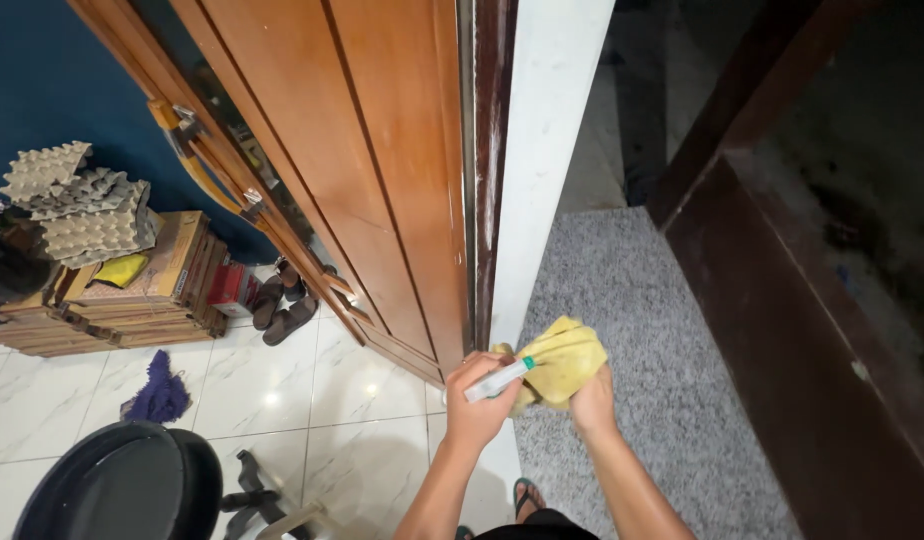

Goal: Clean the wall and door frame using a spray bottle and cloth.

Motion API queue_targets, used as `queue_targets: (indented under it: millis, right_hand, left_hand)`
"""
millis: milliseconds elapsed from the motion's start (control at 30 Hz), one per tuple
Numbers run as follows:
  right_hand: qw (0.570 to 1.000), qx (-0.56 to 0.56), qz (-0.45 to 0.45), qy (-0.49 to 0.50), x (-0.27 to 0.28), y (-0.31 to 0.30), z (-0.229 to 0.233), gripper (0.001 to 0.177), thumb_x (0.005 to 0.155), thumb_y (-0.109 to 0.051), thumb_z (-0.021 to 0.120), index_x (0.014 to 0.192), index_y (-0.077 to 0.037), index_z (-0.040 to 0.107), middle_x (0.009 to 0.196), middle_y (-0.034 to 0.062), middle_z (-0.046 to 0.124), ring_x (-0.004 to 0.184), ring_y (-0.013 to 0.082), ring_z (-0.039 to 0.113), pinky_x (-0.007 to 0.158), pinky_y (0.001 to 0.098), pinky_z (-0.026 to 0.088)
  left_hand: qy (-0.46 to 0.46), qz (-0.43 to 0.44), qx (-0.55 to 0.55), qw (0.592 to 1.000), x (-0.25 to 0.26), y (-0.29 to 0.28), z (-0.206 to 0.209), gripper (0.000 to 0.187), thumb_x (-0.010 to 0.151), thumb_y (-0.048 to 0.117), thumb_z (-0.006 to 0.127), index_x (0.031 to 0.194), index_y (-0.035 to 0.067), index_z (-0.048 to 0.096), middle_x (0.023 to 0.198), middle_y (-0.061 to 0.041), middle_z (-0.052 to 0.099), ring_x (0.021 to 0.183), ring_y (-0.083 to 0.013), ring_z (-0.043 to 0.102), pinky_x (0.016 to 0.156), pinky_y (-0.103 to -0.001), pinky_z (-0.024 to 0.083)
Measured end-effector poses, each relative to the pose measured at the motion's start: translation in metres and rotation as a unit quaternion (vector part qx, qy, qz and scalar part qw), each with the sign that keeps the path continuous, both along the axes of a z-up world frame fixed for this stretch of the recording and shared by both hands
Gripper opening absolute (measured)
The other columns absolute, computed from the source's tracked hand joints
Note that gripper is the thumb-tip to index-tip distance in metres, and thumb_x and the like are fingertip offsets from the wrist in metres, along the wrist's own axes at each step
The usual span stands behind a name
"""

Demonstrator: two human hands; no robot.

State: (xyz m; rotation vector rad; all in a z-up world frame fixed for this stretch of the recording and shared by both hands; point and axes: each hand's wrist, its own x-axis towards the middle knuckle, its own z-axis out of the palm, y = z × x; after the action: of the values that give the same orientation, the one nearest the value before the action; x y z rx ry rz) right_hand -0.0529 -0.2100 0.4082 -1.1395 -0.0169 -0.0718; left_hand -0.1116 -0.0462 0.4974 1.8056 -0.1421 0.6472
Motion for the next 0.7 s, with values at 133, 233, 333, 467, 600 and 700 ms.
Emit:
queue_targets:
  millis: [133,233,333,467,600,700]
  right_hand:
    - [0.986,-0.137,0.002,-0.1,0.015,-0.003,-0.009,0.035,0.105,-0.023,0.044,0.123,-0.002,0.066,0.123,0.0095,0.07,0.112,0.0191,0.067,0.096,0.0337,0.053]
    - [0.952,-0.194,-0.037,-0.232,0.039,0.004,-0.036,0.03,0.104,-0.017,0.051,0.126,-0.001,0.063,0.127,0.01,0.067,0.122,0.0216,0.063,0.106,0.0369,0.049]
    - [0.955,-0.2,-0.039,-0.215,0.059,0.018,-0.019,0.037,0.087,-0.014,0.072,0.121,-0.002,0.062,0.12,0.011,0.068,0.113,0.0244,0.066,0.101,0.0395,0.052]
    - [0.839,-0.314,-0.124,-0.428,0.1,0.045,0.021,0.043,0.08,-0.023,0.083,0.113,-0.005,0.062,0.12,0.0151,0.063,0.122,0.0346,0.058,0.113,0.0464,0.041]
    - [0.747,-0.502,-0.148,-0.411,0.158,0.066,0.09,0.073,0.068,-0.029,0.083,0.129,0.002,0.056,0.127,0.0213,0.06,0.122,0.0424,0.053,0.111,0.0535,0.035]
    - [0.752,-0.491,-0.164,-0.408,0.186,0.074,0.101,0.072,0.068,-0.03,0.083,0.128,0.001,0.056,0.126,0.0211,0.06,0.121,0.0422,0.053,0.11,0.0533,0.035]
  left_hand:
    - [-0.042,0.019,0.011,0.999,0.013,-0.012,0.01,0.016,0.073,-0.004,0.08,0.08,0.001,0.067,0.088,-0.01,0.075,0.082,-0.0245,0.072,0.073,-0.032,0.056]
    - [-0.098,-0.007,0.011,0.995,0.02,-0.022,0.016,0.019,0.071,-0.005,0.081,0.079,0.001,0.065,0.088,-0.01,0.073,0.085,-0.0249,0.071,0.076,-0.033,0.056]
    - [-0.085,-0.005,-0.01,0.996,0.021,-0.03,0.017,0.018,0.072,-0.005,0.082,0.079,0.0,0.067,0.089,-0.01,0.074,0.082,-0.0249,0.072,0.071,-0.033,0.057]
    - [-0.129,0.071,0.013,0.989,0.028,-0.023,0.021,0.022,0.07,-0.003,0.082,0.074,0.003,0.06,0.105,-0.011,0.073,0.097,-0.0277,0.069,0.083,-0.037,0.056]
    - [-0.166,0.144,0.104,0.97,0.039,0.004,0.05,0.023,0.063,0.0,0.081,0.067,0.003,0.058,0.137,-0.019,0.057,0.121,-0.037,0.052,0.094,-0.043,0.045]
    - [-0.127,0.15,0.089,0.977,0.048,0.031,0.053,0.023,0.066,0.001,0.081,0.067,0.003,0.059,0.142,-0.018,0.057,0.118,-0.0338,0.054,0.095,-0.043,0.046]
